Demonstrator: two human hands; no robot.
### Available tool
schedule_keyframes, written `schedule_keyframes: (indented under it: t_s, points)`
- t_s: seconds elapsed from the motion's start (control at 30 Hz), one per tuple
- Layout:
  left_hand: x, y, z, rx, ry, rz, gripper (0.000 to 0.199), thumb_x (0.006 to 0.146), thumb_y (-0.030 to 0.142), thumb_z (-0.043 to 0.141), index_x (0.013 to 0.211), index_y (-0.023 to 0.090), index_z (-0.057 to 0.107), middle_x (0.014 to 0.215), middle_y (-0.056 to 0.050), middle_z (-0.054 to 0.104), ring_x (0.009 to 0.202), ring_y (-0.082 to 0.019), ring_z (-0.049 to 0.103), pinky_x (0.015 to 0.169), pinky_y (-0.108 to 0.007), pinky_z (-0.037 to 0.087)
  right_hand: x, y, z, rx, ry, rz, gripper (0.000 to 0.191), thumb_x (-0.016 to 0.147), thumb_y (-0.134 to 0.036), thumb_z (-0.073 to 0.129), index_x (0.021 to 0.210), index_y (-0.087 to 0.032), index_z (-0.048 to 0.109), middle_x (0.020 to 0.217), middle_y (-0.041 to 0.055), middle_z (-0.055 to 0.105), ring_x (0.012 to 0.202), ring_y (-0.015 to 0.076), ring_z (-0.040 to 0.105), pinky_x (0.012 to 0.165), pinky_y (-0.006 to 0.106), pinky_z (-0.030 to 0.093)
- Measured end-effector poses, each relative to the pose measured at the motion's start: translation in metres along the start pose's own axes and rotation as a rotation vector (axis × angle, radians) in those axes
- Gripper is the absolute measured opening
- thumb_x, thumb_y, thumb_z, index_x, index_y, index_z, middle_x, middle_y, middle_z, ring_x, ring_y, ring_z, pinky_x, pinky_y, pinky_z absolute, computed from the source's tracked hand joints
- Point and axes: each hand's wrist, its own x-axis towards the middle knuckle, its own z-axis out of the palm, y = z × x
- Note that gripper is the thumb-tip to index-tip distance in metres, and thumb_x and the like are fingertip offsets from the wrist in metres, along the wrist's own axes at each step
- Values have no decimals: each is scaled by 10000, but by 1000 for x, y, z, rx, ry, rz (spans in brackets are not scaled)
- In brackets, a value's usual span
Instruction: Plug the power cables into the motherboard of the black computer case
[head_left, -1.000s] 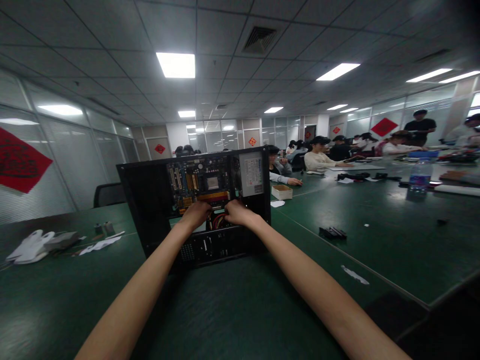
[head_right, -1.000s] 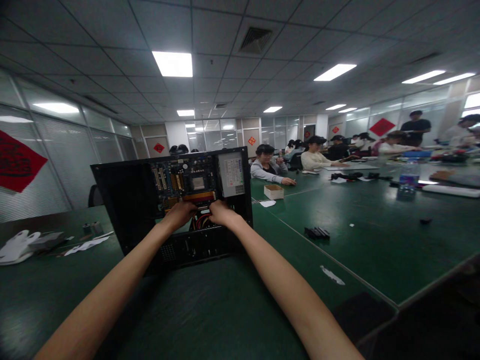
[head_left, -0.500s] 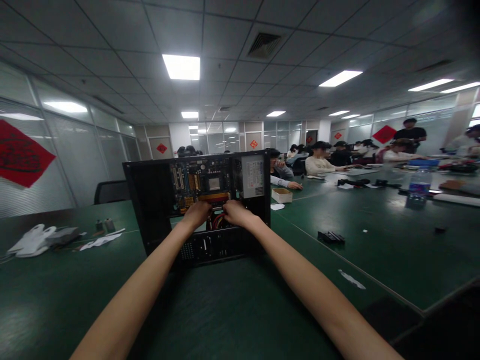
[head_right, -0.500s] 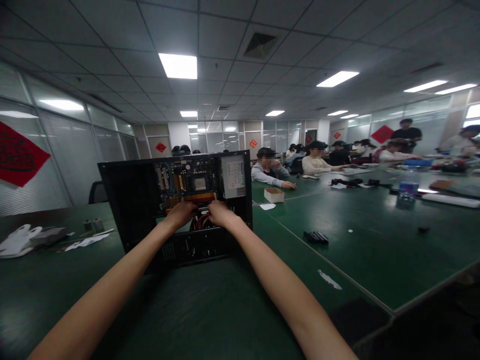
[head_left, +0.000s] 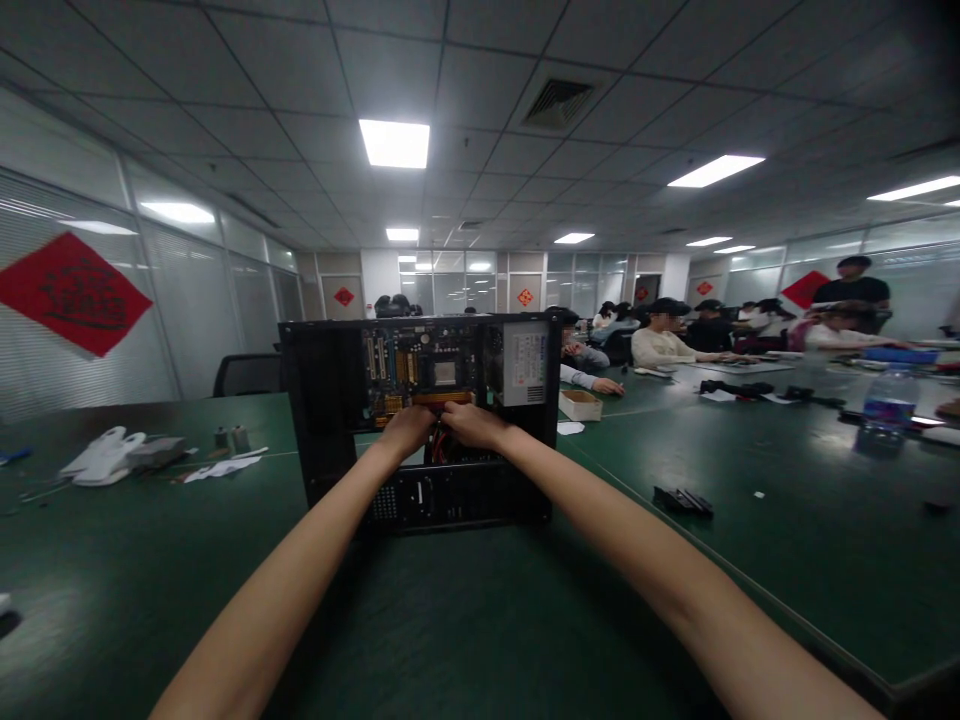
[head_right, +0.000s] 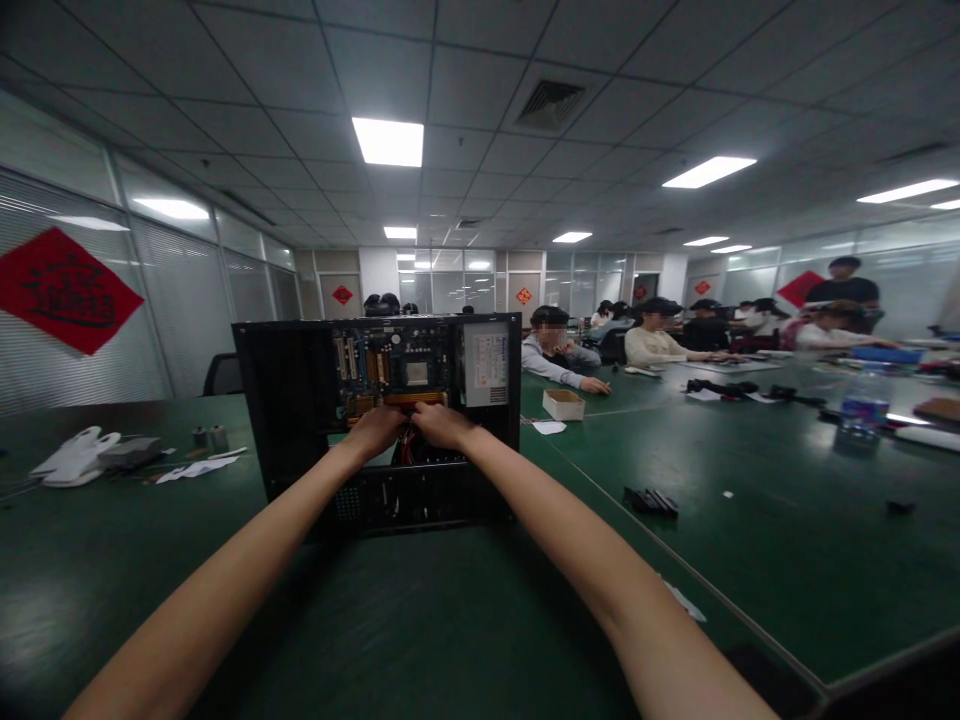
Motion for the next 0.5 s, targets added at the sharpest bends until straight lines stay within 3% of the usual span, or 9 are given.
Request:
schedule_keyframes:
  t_s: [0.3,0.5]
  points:
    - [0,-2,3,-6,21,7,304,947,191,477,1086,167,746,1121,-188,718,1044,-320,689,896,-418,527,5,-2,6,48,-3,27,319,929,-79,462,1218,-125,589,1244,164,571,1067,248,641,901,348,491]
    - [-1,-6,9,-90,59,17,306,930,180,503,1090,237,758,1125,-117,731,1082,-248,671,952,-344,500,6,-1,7,62,4,53,315,936,-79,437,1206,-122,593,1245,161,570,1048,252,653,896,357,502]
